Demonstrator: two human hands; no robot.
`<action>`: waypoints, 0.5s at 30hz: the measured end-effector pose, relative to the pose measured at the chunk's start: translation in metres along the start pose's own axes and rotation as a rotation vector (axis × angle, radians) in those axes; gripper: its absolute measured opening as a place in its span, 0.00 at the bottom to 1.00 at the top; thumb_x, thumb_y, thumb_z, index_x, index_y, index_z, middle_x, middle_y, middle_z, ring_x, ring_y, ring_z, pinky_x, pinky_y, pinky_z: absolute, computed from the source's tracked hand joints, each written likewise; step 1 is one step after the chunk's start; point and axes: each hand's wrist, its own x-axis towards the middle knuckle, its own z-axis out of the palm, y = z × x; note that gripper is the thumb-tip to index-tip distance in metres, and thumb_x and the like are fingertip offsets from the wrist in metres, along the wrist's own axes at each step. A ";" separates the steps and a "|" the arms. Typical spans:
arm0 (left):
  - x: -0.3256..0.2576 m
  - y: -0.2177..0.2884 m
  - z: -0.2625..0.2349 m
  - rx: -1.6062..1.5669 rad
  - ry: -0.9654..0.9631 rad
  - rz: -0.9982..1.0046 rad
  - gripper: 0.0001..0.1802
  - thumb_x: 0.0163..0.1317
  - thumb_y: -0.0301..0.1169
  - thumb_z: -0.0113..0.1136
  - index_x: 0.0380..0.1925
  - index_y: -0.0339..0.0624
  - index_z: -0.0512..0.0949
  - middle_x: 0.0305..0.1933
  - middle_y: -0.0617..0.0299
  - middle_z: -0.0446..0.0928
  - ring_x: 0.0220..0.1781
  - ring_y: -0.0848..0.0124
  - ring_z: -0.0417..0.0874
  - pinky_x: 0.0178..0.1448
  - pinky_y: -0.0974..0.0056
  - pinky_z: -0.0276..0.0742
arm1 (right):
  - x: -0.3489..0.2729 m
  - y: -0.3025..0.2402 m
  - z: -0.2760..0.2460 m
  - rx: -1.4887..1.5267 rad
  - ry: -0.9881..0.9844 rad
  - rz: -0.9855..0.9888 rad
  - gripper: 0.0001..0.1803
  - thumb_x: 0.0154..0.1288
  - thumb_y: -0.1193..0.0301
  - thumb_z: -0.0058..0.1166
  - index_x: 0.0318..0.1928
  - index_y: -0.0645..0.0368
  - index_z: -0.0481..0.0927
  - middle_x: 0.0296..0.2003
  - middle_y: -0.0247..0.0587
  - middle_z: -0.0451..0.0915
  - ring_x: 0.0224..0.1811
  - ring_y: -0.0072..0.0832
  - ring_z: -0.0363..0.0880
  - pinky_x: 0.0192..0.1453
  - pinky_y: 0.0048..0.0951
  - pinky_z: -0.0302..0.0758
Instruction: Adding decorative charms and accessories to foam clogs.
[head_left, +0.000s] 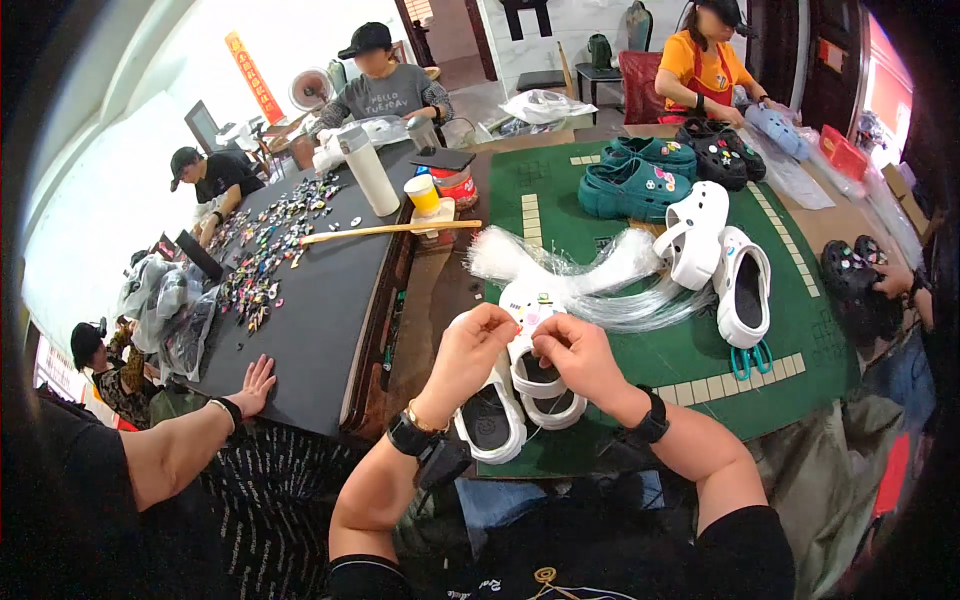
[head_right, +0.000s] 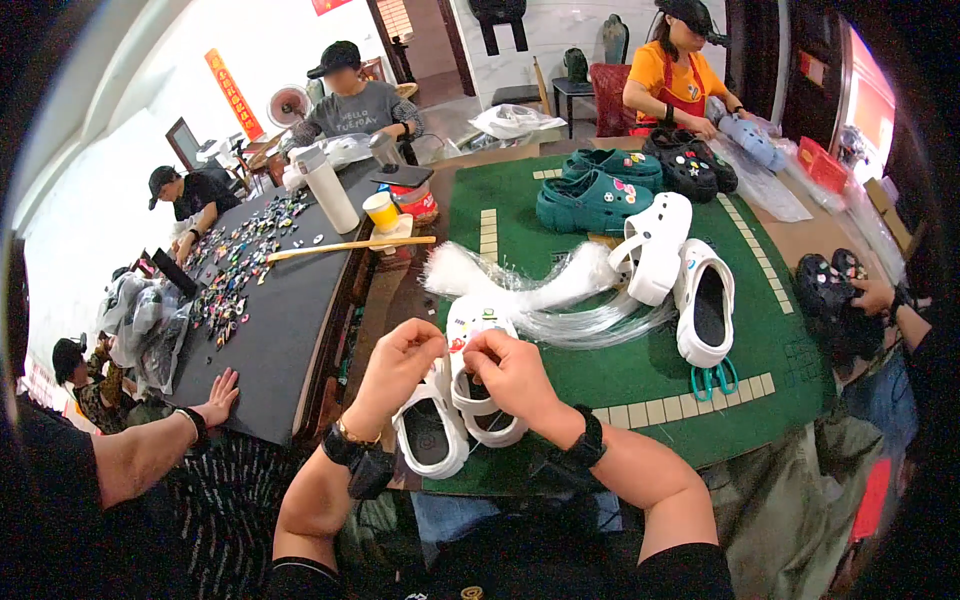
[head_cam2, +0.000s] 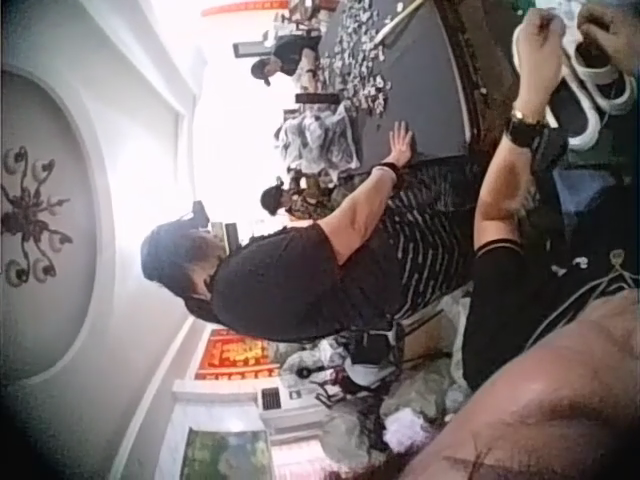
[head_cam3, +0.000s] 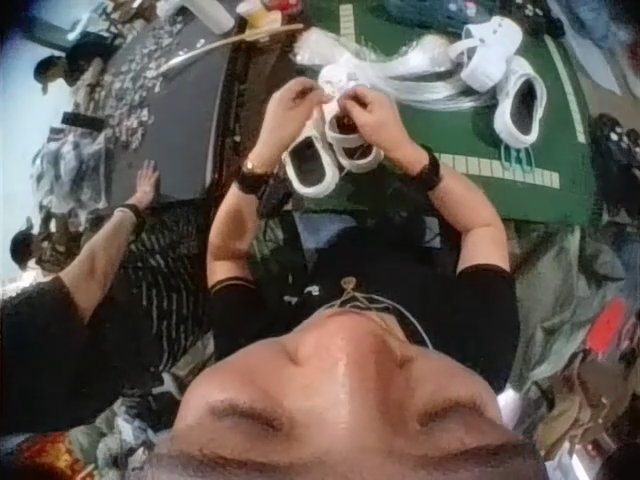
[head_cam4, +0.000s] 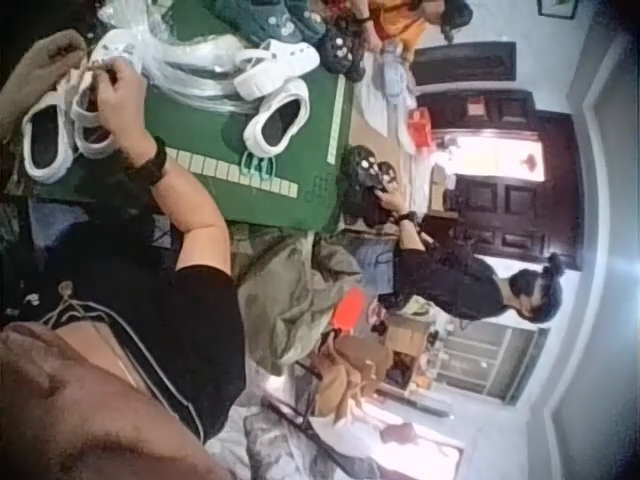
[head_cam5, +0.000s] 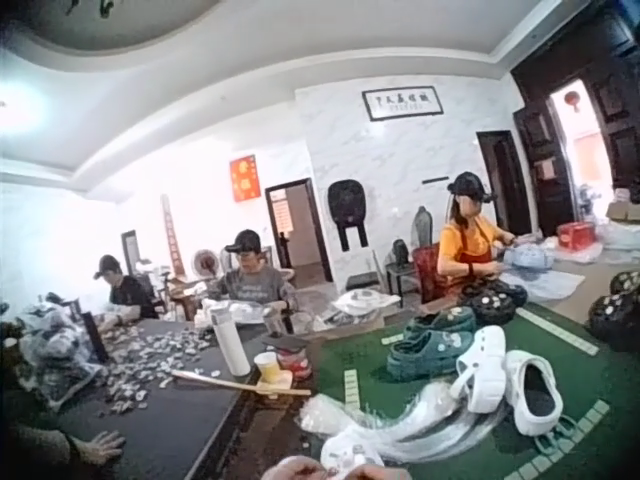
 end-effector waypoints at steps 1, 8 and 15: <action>-0.001 0.000 -0.002 -0.061 0.079 0.051 0.06 0.67 0.28 0.58 0.37 0.36 0.78 0.28 0.70 0.75 0.28 0.84 0.72 0.32 0.75 0.67 | 0.001 0.000 0.001 0.133 0.017 0.064 0.06 0.66 0.74 0.53 0.39 0.65 0.80 0.28 0.35 0.82 0.27 0.19 0.78 0.33 0.23 0.75; -0.007 -0.009 -0.002 -0.061 0.132 0.000 0.06 0.67 0.27 0.59 0.38 0.34 0.80 0.28 0.74 0.74 0.29 0.87 0.69 0.32 0.78 0.64 | 0.002 -0.006 0.004 0.163 0.076 0.031 0.07 0.68 0.74 0.52 0.40 0.64 0.81 0.25 0.29 0.77 0.26 0.13 0.71 0.30 0.20 0.69; -0.008 -0.014 0.005 -0.074 0.157 0.061 0.06 0.66 0.27 0.60 0.36 0.34 0.81 0.20 0.76 0.68 0.22 0.88 0.61 0.24 0.75 0.53 | 0.003 -0.014 0.004 0.048 0.094 -0.035 0.09 0.71 0.72 0.49 0.41 0.64 0.81 0.25 0.24 0.73 0.27 0.11 0.66 0.31 0.18 0.64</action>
